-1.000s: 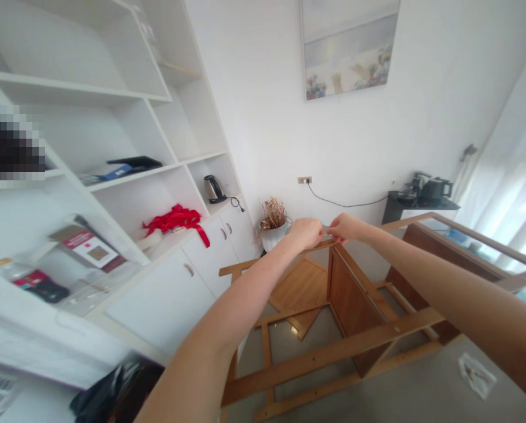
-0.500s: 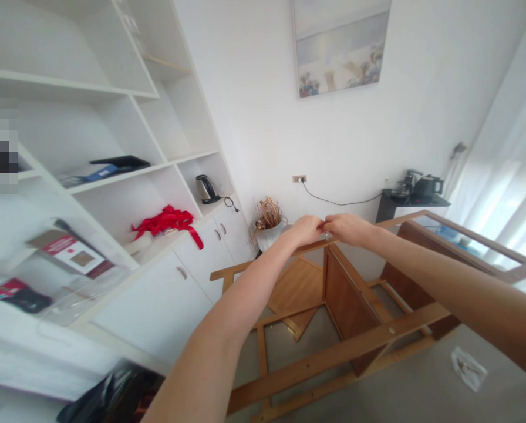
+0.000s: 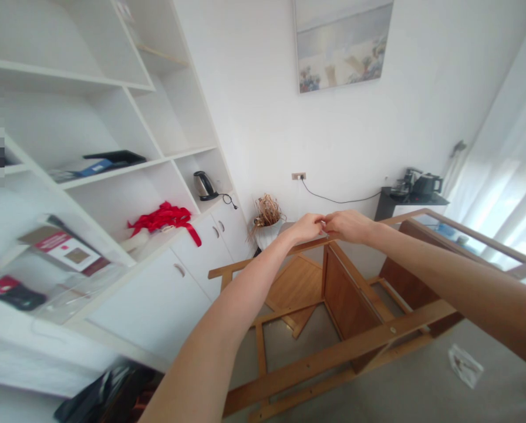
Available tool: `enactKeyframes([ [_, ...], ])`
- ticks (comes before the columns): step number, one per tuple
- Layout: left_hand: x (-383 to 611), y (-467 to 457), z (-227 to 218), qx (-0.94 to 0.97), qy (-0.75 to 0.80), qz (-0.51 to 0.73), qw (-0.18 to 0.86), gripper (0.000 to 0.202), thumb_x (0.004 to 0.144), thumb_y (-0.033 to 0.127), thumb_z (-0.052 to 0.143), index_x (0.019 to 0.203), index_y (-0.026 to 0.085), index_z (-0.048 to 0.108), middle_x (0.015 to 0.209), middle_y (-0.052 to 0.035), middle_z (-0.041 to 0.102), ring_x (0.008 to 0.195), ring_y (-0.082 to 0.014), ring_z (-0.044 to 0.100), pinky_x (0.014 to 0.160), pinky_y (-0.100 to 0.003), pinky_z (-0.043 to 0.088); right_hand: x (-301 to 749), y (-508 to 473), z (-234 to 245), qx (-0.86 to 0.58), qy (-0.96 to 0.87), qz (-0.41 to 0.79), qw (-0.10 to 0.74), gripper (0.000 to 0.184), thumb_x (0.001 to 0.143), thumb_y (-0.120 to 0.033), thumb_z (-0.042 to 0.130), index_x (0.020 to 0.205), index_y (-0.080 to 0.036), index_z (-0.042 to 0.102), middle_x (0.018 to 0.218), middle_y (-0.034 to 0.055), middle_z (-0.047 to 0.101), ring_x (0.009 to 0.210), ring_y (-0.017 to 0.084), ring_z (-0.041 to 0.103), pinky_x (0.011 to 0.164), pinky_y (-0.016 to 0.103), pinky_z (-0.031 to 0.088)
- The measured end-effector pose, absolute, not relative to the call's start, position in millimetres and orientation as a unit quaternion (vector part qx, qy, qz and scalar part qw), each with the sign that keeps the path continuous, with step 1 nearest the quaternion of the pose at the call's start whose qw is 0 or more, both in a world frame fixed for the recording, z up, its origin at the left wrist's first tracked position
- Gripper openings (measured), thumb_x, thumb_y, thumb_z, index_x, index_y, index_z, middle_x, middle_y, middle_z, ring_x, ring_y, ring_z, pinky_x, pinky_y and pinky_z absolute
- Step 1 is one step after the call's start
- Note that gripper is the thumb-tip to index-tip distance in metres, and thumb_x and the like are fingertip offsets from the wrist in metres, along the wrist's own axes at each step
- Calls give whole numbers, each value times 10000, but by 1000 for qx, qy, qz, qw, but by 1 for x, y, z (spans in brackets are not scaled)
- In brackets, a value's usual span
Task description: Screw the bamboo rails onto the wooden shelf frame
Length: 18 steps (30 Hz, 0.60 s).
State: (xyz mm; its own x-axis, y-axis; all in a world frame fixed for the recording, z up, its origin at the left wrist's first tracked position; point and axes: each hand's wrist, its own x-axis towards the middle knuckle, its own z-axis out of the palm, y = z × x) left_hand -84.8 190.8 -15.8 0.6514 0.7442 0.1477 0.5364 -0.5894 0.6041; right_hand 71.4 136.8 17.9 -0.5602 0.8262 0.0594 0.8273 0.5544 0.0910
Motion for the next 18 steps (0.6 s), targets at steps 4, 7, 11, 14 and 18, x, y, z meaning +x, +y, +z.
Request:
enactKeyframes([
  [4, -93, 187, -12, 854, 401, 203, 262, 364, 769, 108, 410, 1012, 94, 680, 872, -63, 709, 773, -145, 630, 718, -235, 484, 64, 141, 17, -540, -841, 0, 25, 230, 812, -185, 529, 903, -188, 740, 932, 126, 728, 908, 251, 662, 732, 292, 433],
  [7, -100, 182, -8, 843, 433, 197, 249, 314, 761, 141, 424, 910, 83, 693, 759, -61, 685, 684, -154, 608, 647, -246, 466, 59, 147, 15, -590, -803, 73, 47, 209, 757, -171, 565, 858, -168, 747, 853, 107, 742, 805, 220, 683, 675, 262, 470],
  [11, -105, 167, -5, 845, 448, 166, 240, 269, 774, 264, 472, 734, 104, 684, 592, -23, 604, 552, -139, 534, 540, -240, 403, 55, 153, 10, -631, -750, 182, 80, 163, 753, -172, 570, 744, -139, 729, 706, 61, 734, 616, 145, 668, 572, 197, 495],
  [14, -101, 152, -3, 859, 434, 129, 240, 338, 772, 419, 519, 686, 132, 678, 531, 11, 541, 500, -118, 474, 494, -229, 348, 54, 153, 7, -644, -720, 232, 113, 129, 748, -170, 592, 720, -135, 713, 671, 45, 726, 594, 133, 661, 548, 179, 505],
  [18, -91, 140, -1, 880, 417, 89, 211, 323, 718, 438, 603, 591, 146, 658, 485, 28, 474, 501, -108, 432, 500, -234, 306, 55, 151, 5, -651, -695, 270, 145, 75, 724, -153, 631, 683, -131, 691, 654, 36, 720, 589, 123, 658, 543, 163, 512],
])
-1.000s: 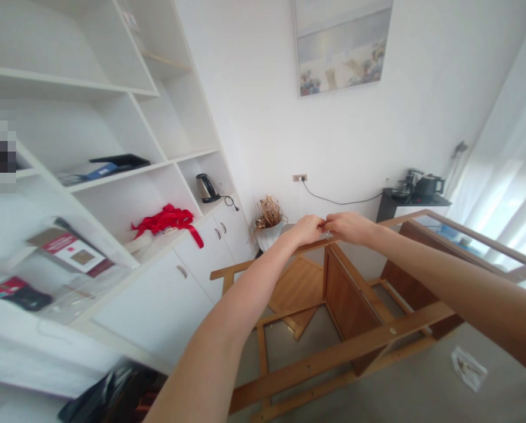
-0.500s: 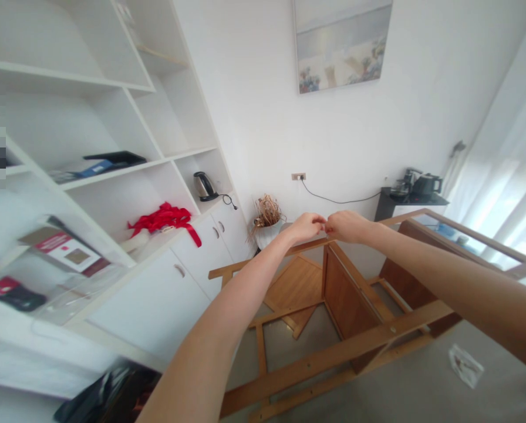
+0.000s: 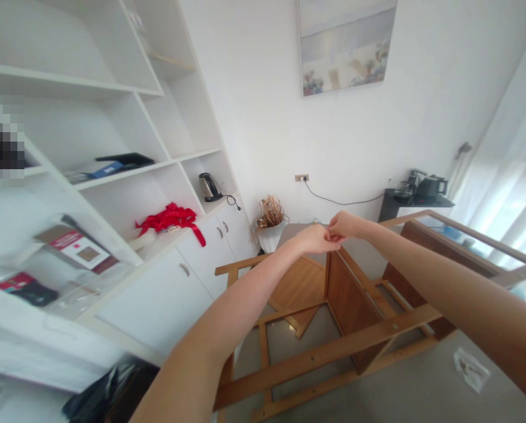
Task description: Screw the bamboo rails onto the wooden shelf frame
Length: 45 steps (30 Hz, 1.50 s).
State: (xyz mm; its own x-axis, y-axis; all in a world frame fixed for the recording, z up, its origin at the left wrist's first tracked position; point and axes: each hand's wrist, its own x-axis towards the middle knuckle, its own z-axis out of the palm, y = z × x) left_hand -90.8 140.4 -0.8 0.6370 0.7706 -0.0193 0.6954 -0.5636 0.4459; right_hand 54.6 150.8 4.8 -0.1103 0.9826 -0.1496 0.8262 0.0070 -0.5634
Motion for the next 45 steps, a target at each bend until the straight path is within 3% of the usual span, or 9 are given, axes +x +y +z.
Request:
enactKeyframes([
  [6, -95, 142, 5, 885, 438, 56, 151, 215, 727, 310, 593, 623, 154, 697, 476, 18, 501, 509, -120, 463, 523, -237, 328, 54, 150, 2, -655, -687, 274, 153, 84, 721, -199, 665, 696, -121, 684, 647, 41, 712, 557, 103, 634, 520, 154, 500],
  [11, -105, 147, 10, 869, 482, 58, 92, 180, 739, 294, 609, 708, 177, 742, 610, -34, 649, 630, -168, 587, 600, -237, 405, 52, 154, -1, -654, -711, 222, 131, 212, 789, -292, 602, 685, -133, 693, 698, 56, 725, 574, 107, 632, 508, 160, 470],
  [16, -104, 158, 8, 870, 486, 70, 55, 176, 767, 239, 598, 782, 164, 756, 805, -100, 723, 797, -228, 653, 723, -269, 458, 54, 151, 2, -655, -742, 103, 106, 259, 804, -337, 556, 755, -151, 730, 758, 91, 729, 731, 183, 667, 608, 232, 463],
  [20, -100, 169, 2, 877, 471, 87, 42, 203, 788, 187, 557, 840, 151, 751, 865, -119, 727, 858, -240, 659, 789, -295, 466, 58, 144, 7, -619, -781, 20, 85, 255, 834, -316, 522, 918, -207, 737, 911, 81, 736, 872, 209, 660, 691, 257, 447],
  [25, -93, 181, -4, 884, 451, 110, 52, 237, 822, 178, 515, 886, 145, 741, 906, -124, 730, 873, -236, 660, 804, -303, 474, 65, 135, 11, -515, -854, -50, 49, 300, 864, -174, 467, 1038, -255, 697, 1119, 57, 684, 989, 202, 630, 747, 254, 417],
  [30, -85, 184, -8, 892, 425, 130, 84, 224, 804, 151, 526, 896, 132, 728, 937, -121, 731, 858, -231, 664, 792, -297, 482, 69, 135, 11, -453, -887, -88, 15, 280, 856, -109, 471, 1013, -196, 686, 1095, 94, 674, 994, 221, 624, 729, 262, 406],
  [35, -80, 185, -14, 895, 401, 154, 122, 256, 793, 130, 508, 939, 107, 716, 966, -122, 728, 868, -241, 662, 799, -312, 487, 72, 137, 12, -434, -895, -100, 4, 251, 878, -134, 466, 1001, -179, 680, 1080, 105, 674, 999, 221, 617, 739, 268, 406],
  [40, -84, 185, -13, 891, 384, 182, 161, 371, 806, 80, 430, 1072, 132, 683, 1028, -71, 720, 920, -180, 637, 854, -264, 469, 73, 136, 13, -446, -891, -88, 0, 249, 885, -156, 453, 916, -161, 700, 1107, 134, 667, 1012, 231, 615, 758, 276, 412],
  [45, -92, 180, -9, 874, 412, 185, 178, 389, 801, 89, 412, 1082, 113, 680, 915, -70, 723, 849, -164, 627, 840, -260, 465, 69, 136, 15, -493, -869, -41, 10, 222, 836, -171, 507, 865, -170, 727, 998, 133, 707, 966, 244, 645, 784, 291, 430],
])
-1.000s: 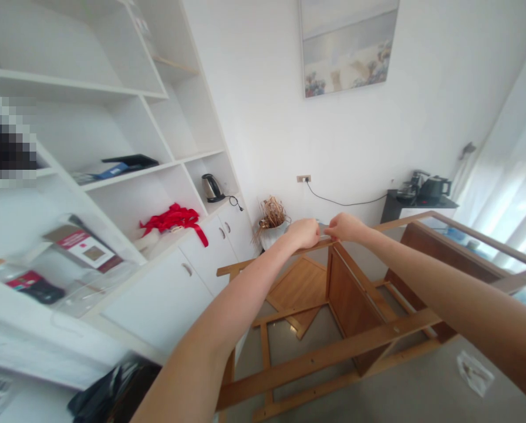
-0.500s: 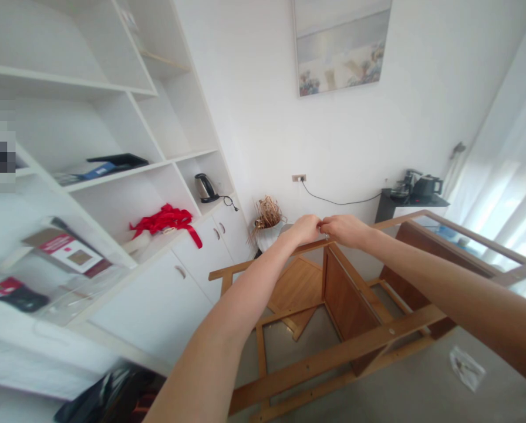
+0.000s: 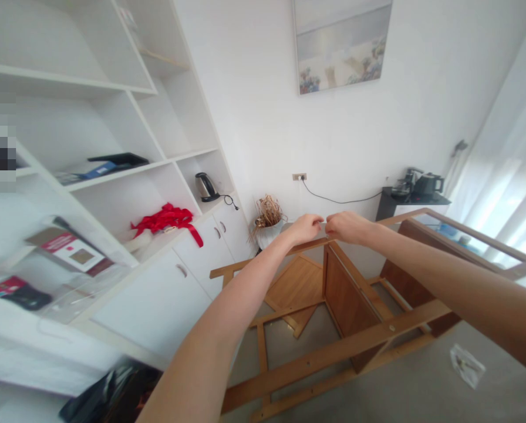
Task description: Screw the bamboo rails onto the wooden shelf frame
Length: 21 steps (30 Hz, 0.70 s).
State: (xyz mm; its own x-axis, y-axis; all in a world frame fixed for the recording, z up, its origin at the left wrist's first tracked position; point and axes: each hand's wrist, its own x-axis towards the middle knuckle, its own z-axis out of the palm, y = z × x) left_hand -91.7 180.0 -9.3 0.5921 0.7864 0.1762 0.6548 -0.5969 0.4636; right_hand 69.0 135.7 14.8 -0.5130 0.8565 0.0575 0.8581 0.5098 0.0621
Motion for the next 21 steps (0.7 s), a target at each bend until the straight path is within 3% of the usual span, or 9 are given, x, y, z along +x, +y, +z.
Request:
enactKeyframes([
  [5, -100, 170, -3, 860, 448, 163, 182, 294, 788, 156, 445, 889, 95, 715, 732, -60, 686, 701, -171, 601, 712, -273, 470, 58, 139, 12, -580, -811, 49, 62, 222, 786, -172, 542, 885, -165, 740, 902, 115, 738, 864, 223, 679, 726, 273, 481],
  [9, -104, 154, 2, 863, 444, 120, 208, 301, 809, 313, 482, 754, 114, 700, 628, -34, 643, 571, -149, 568, 574, -249, 441, 53, 146, 6, -629, -752, 171, 97, 169, 770, -158, 565, 758, -132, 731, 703, 61, 735, 632, 146, 674, 576, 192, 503],
  [13, -100, 139, 3, 880, 419, 73, 214, 360, 795, 444, 527, 688, 139, 687, 591, -9, 619, 545, -130, 560, 518, -219, 403, 54, 150, 2, -641, -712, 250, 140, 123, 752, -164, 616, 672, -136, 706, 677, 44, 734, 614, 139, 674, 535, 165, 515],
  [17, -94, 135, 4, 895, 414, 47, 160, 265, 773, 340, 565, 643, 144, 686, 561, -8, 595, 549, -137, 541, 534, -233, 385, 56, 149, -2, -644, -688, 286, 175, 121, 761, -169, 617, 671, -138, 692, 699, 38, 738, 611, 117, 673, 549, 152, 527],
  [21, -97, 137, 9, 890, 445, 31, 91, 170, 755, 228, 570, 688, 155, 707, 647, -55, 658, 637, -186, 602, 611, -261, 426, 54, 151, -6, -647, -684, 284, 181, 142, 771, -206, 610, 679, -124, 680, 686, 56, 728, 564, 107, 651, 521, 160, 519],
])
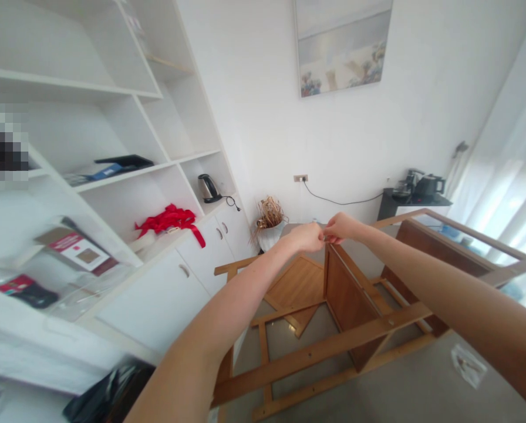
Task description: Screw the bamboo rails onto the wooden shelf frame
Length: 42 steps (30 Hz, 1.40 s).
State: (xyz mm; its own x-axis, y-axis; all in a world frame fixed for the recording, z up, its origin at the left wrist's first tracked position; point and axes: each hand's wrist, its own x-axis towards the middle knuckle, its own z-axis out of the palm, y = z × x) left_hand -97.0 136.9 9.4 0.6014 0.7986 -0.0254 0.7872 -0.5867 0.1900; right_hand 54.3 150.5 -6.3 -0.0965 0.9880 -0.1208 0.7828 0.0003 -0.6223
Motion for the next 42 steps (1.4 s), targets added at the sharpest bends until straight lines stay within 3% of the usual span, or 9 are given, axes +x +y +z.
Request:
enactKeyframes([
  [5, -101, 141, 14, 879, 476, 32, 13, 162, 783, 224, 579, 825, 166, 724, 869, -132, 713, 880, -269, 656, 775, -318, 469, 53, 157, -9, -646, -707, 239, 162, 218, 784, -283, 598, 658, -127, 682, 659, 56, 714, 543, 114, 627, 493, 172, 480],
  [9, -99, 150, 11, 880, 473, 36, -19, 188, 803, 196, 558, 879, 152, 724, 921, -147, 717, 931, -276, 661, 821, -326, 478, 58, 159, -10, -642, -735, 159, 150, 252, 812, -303, 555, 712, -132, 712, 668, 56, 713, 619, 138, 646, 553, 190, 456],
  [15, -96, 170, 2, 891, 449, 57, -36, 240, 849, 187, 493, 904, 169, 726, 933, -126, 724, 932, -253, 670, 822, -320, 490, 67, 148, -8, -564, -813, 21, 140, 308, 860, -192, 467, 1076, -212, 686, 1038, 57, 713, 946, 183, 637, 740, 235, 424],
  [23, -87, 182, -6, 911, 403, 90, -3, 273, 871, 172, 458, 969, 185, 712, 978, -95, 729, 911, -208, 672, 789, -273, 488, 78, 140, -5, -443, -893, -57, 64, 267, 877, -137, 452, 980, -199, 690, 1090, 88, 670, 992, 208, 611, 732, 257, 391],
  [28, -83, 182, -9, 913, 392, 107, 36, 263, 871, 193, 454, 920, 139, 707, 953, -114, 730, 847, -215, 675, 755, -279, 494, 79, 142, -2, -439, -894, -71, 44, 243, 884, -159, 462, 945, -169, 697, 1092, 113, 664, 1009, 219, 599, 767, 267, 398],
  [36, -91, 181, -11, 904, 393, 147, 82, 364, 858, 141, 414, 1137, 164, 647, 1152, -87, 682, 1005, -186, 628, 873, -261, 460, 68, 134, 8, -515, -855, -38, 41, 232, 846, -190, 497, 841, -163, 727, 1015, 147, 693, 955, 253, 635, 753, 294, 423],
  [42, -99, 172, -4, 891, 421, 124, 114, 267, 816, 196, 468, 896, 134, 716, 831, -66, 714, 767, -177, 618, 684, -247, 457, 56, 140, 6, -610, -784, 77, 83, 185, 783, -177, 555, 812, -146, 735, 819, 114, 733, 799, 211, 675, 664, 251, 464],
])
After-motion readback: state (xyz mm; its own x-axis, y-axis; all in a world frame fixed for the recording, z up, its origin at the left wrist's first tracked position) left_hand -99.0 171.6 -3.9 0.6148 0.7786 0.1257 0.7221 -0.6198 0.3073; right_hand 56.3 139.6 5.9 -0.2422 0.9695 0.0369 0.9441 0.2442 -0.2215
